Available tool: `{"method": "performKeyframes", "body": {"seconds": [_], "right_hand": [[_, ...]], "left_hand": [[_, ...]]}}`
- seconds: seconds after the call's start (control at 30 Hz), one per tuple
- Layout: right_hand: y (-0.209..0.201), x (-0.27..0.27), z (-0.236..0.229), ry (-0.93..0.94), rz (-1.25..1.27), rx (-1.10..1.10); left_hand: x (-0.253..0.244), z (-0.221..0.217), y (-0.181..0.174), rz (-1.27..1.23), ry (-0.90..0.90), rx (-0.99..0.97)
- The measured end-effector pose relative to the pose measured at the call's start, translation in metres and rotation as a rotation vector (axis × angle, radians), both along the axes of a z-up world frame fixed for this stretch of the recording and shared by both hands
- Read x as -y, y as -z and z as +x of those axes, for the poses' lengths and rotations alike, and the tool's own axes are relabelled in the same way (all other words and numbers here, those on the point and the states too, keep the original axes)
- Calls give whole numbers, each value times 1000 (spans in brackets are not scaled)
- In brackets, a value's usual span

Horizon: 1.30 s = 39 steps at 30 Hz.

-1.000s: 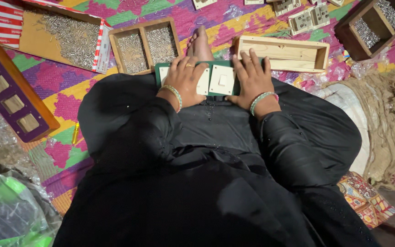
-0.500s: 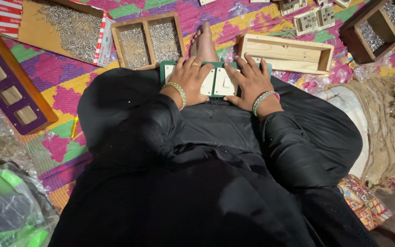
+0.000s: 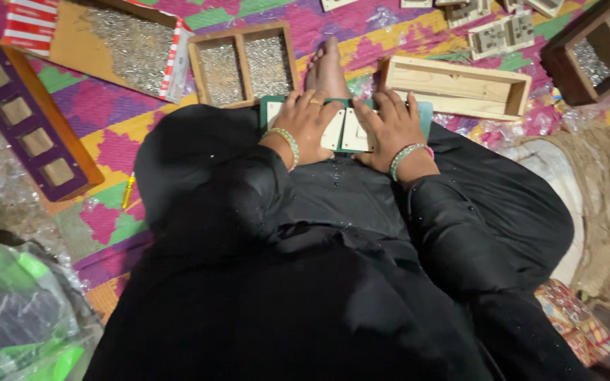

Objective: The person assembles electrical switch and socket modules into a green plastic frame while sitting on the floor. They use a screwdriver to secure the components and repeatedly adjust the alignment of the parts within the frame.

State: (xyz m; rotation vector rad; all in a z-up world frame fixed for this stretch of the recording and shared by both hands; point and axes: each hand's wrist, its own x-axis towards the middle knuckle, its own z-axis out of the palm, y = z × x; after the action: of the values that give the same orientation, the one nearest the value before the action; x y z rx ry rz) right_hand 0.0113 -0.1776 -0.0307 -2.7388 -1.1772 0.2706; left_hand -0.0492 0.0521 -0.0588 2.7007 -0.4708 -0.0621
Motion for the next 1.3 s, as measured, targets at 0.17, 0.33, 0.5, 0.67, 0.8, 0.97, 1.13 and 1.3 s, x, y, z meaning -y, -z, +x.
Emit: {"method": "performKeyframes", "body": {"seconds": [0.17,0.33,0.5,0.67,0.8,0.97,1.13,1.3], "right_hand": [[6,3,2,10,111,-19],[11,8,3,-30,162,20],[11,14,7,23,212,58],[10,23,14,167,309,97],[6,35,27,297,356,168],[4,51,42,374,375,230],[12,61,40,425,347,230],[15,55,47,422,405,206]], "left_hand": [[-2,3,-2,-50,8,-1],[-3,3,-7,-49,7,-15],[-8,3,4,-132,-93,165],[-53,19,22,-232,-665,196],[-101,22,27,-58,-896,-122],[-119,37,37,101,-909,-382],[-190,32,55,198,-1252,-71],[-257,-2,71,297,-960,-610]]}}
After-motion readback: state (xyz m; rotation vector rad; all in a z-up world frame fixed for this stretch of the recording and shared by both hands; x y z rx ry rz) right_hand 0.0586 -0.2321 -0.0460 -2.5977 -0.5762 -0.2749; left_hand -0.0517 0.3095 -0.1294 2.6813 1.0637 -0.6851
